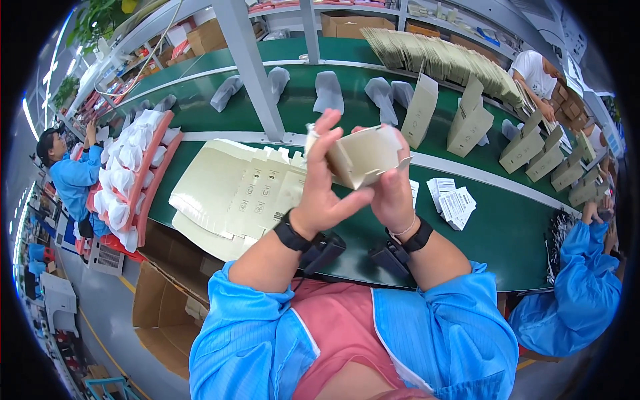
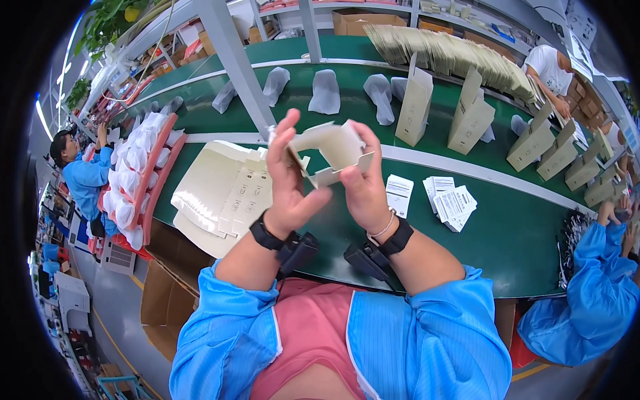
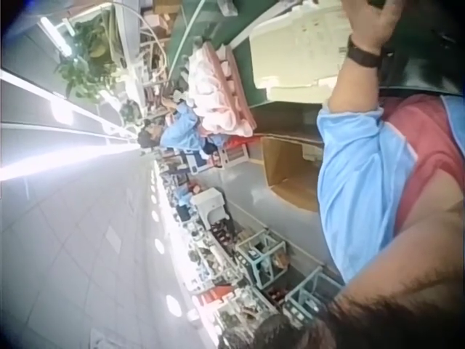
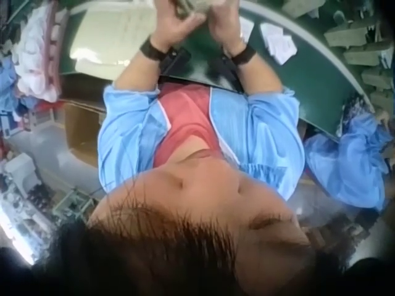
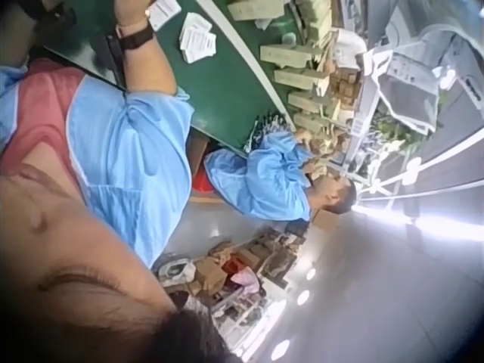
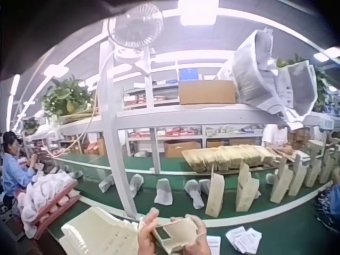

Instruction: The person assembles cardboard boxes by hand, inserting paper manuals into each box before folding the flaps closed and placing the finished boxes onto the conveyor belt.

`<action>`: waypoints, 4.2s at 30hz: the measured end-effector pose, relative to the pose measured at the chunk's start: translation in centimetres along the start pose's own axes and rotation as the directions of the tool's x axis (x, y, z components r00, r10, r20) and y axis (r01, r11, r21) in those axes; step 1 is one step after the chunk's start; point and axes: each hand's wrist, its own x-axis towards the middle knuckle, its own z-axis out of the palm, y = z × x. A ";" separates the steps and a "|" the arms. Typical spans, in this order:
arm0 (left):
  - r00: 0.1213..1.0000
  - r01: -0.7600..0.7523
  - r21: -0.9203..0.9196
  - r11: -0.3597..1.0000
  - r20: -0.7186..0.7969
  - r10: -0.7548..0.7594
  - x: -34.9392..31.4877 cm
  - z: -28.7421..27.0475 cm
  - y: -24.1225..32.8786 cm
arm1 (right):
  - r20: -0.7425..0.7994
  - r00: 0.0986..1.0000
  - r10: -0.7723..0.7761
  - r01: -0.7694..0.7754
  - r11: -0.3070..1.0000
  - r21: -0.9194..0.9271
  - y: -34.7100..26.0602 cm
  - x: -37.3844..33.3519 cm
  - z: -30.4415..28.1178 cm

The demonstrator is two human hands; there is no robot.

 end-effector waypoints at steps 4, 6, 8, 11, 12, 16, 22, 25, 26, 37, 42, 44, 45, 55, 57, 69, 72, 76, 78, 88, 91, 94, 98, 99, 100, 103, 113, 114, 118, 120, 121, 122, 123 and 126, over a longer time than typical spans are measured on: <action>0.993 -0.016 0.112 0.994 -0.117 0.030 -0.4 0.9 -0.6 | -0.018 0.998 0.064 -0.064 0.997 -0.035 0.2 -0.2 0.1; 0.991 -0.004 0.077 0.997 -0.135 0.014 -0.5 1.0 -1.0 | -0.022 0.998 0.064 -0.066 0.996 -0.052 0.2 -0.1 0.0; 0.993 -0.049 0.183 0.982 -0.100 0.068 -0.6 0.8 -1.6 | 0.020 1.000 -0.001 -0.001 0.994 0.106 0.0 0.2 -0.1; 0.991 -0.061 0.205 0.977 -0.103 0.083 -0.8 1.1 -1.9 | 0.051 0.998 -0.032 0.025 0.992 0.120 0.0 0.1 -0.6; 0.989 -0.051 0.177 0.983 -0.126 0.074 -0.9 1.4 -2.0 | 0.066 0.997 -0.026 0.022 0.998 0.056 0.0 0.1 -0.8; 0.985 -0.013 -0.079 0.997 -0.175 -0.001 -0.6 2.1 -1.2 | 0.056 0.997 -0.060 0.060 0.998 -0.008 -0.1 0.3 -0.6; 0.996 0.012 0.265 0.964 -0.093 0.013 -1.2 1.8 -1.5 | -0.014 0.999 -0.030 0.030 0.999 0.014 0.0 0.0 -0.5; 0.996 -0.076 0.108 0.991 -0.045 0.082 -1.2 1.4 -1.6 | 0.026 0.999 0.040 -0.042 0.995 0.090 -0.7 0.2 -1.0; 0.996 -0.075 0.108 0.991 -0.045 0.081 -1.3 1.2 -1.5 | 0.025 0.999 0.041 -0.043 0.995 0.090 -0.6 0.1 -1.0; 0.986 -0.041 0.180 0.983 -0.153 0.069 -2.2 2.0 -1.4 | -0.025 0.986 -0.165 0.154 0.958 -0.240 1.2 -0.6 -0.5; 0.828 0.162 -0.719 0.676 -0.274 -0.490 -1.1 2.5 1.6 | 0.114 0.961 -0.252 0.276 0.891 -0.359 0.3 -1.3 -1.8; 0.613 0.466 -0.833 0.299 0.061 -0.788 -2.0 -0.2 -1.4 | 0.324 0.934 -0.148 0.307 0.794 -0.525 -0.8 -1.5 -2.3; 0.450 0.569 -0.820 0.059 0.251 -0.857 -2.3 -1.0 -2.1 | 0.407 0.910 -0.077 0.330 0.728 -0.601 -1.3 -1.8 -2.8; 0.412 0.720 -0.633 0.284 0.061 -0.909 -4.3 -4.2 -4.6 | 0.144 0.852 0.503 0.113 0.091 -0.989 -2.3 -6.1 -9.3; 0.392 0.716 -0.642 0.273 0.046 -0.919 -4.4 -3.9 -4.5 | 0.025 0.827 0.562 -0.015 0.067 -0.998 -2.0 -7.0 -10.4; 0.492 0.602 -0.787 0.135 0.232 -0.839 -4.4 -4.9 -3.6 | 0.162 0.757 0.632 -0.011 0.261 -0.965 -2.6 -5.3 -13.7; 0.461 0.632 -0.749 0.200 0.155 -0.874 -4.6 -4.4 -3.6 | 0.074 0.771 0.633 -0.030 0.152 -0.988 -2.5 -5.1 -13.9; 0.441 0.666 -0.700 0.260 0.089 -0.893 -5.0 -4.5 -3.8 | 0.131 0.949 0.286 0.078 0.189 -0.979 -3.1 -4.1 -11.1; 0.440 0.675 -0.686 0.273 0.076 -0.895 -5.2 -4.5 -4.0 | 0.170 0.981 0.092 0.147 0.215 -0.965 -3.5 -3.4 -8.9; 0.552 0.743 -0.468 0.479 0.024 -0.833 -5.0 -3.2 -3.3 | 0.301 0.904 -0.304 0.423 0.532 -0.733 -5.9 -0.8 -4.2; 0.662 0.743 -0.192 0.641 0.069 -0.747 -5.0 -3.4 -2.9 | 0.297 0.831 -0.470 0.528 0.498 -0.688 -7.0 1.4 -4.0; 0.724 0.652 0.148 0.743 0.169 -0.669 -4.9 -3.6 -2.5 | 0.362 0.757 -0.544 0.608 0.385 -0.694 -7.2 3.4 -4.2; 0.743 0.554 0.351 0.755 0.199 -0.639 -4.9 -3.3 -1.8 | 0.391 0.902 -0.182 0.426 0.234 -0.874 -6.3 4.0 -3.7; 0.761 0.520 0.410 0.749 0.176 -0.624 -5.0 -3.3 -1.9 | 0.401 0.905 -0.141 0.423 0.195 -0.885 -5.9 3.7 -3.2; 0.779 0.485 0.468 0.739 0.153 -0.608 -5.1 -3.4 -2.0 | 0.409 0.907 -0.099 0.421 0.155 -0.894 -5.4 3.4 -2.7; 0.814 0.444 0.543 0.713 0.088 -0.574 -5.0 -3.8 -2.1 | 0.400 0.915 -0.058 0.404 0.106 -0.909 -4.1 3.6 -3.8; 0.606 0.076 0.995 -0.063 -0.096 -0.790 -6.7 -11.3 -4.3 | 0.119 0.982 -0.147 0.097 -0.154 -0.983 -2.0 8.6 -17.7; 0.601 0.093 0.995 -0.044 -0.091 -0.794 -6.8 -11.4 -4.7 | 0.092 0.987 -0.135 0.075 -0.128 -0.989 -1.7 8.4 -19.2; 0.515 0.175 0.983 -0.051 -0.135 -0.847 -5.5 -11.0 -3.8 | 0.176 0.934 -0.312 0.103 -0.239 -0.966 -1.4 8.4 -16.9; 0.475 0.203 0.978 -0.058 -0.150 -0.867 -5.1 -10.9 -3.8 | 0.234 0.886 -0.400 0.109 -0.312 -0.944 -0.9 7.4 -15.0; 0.485 0.240 0.970 -0.042 -0.157 -0.860 -5.0 -11.3 -4.1 | 0.232 0.894 -0.383 0.134 -0.267 -0.954 -0.5 6.7 -13.9; 0.495 0.277 0.961 -0.025 -0.165 -0.853 -4.9 -11.7 -4.3 | 0.231 0.901 -0.367 0.157 -0.221 -0.963 -0.2 5.8 -12.8; 0.506 0.310 0.951 -0.001 -0.166 -0.846 -4.7 -12.0 -4.5 | 0.230 0.908 -0.351 0.176 -0.179 -0.968 -0.3 4.9 -12.3; 0.602 0.428 0.892 0.142 -0.164 -0.781 -4.0 -13.0 -4.8 | 0.204 0.972 0.120 0.191 0.117 -0.975 1.7 1.4 -12.0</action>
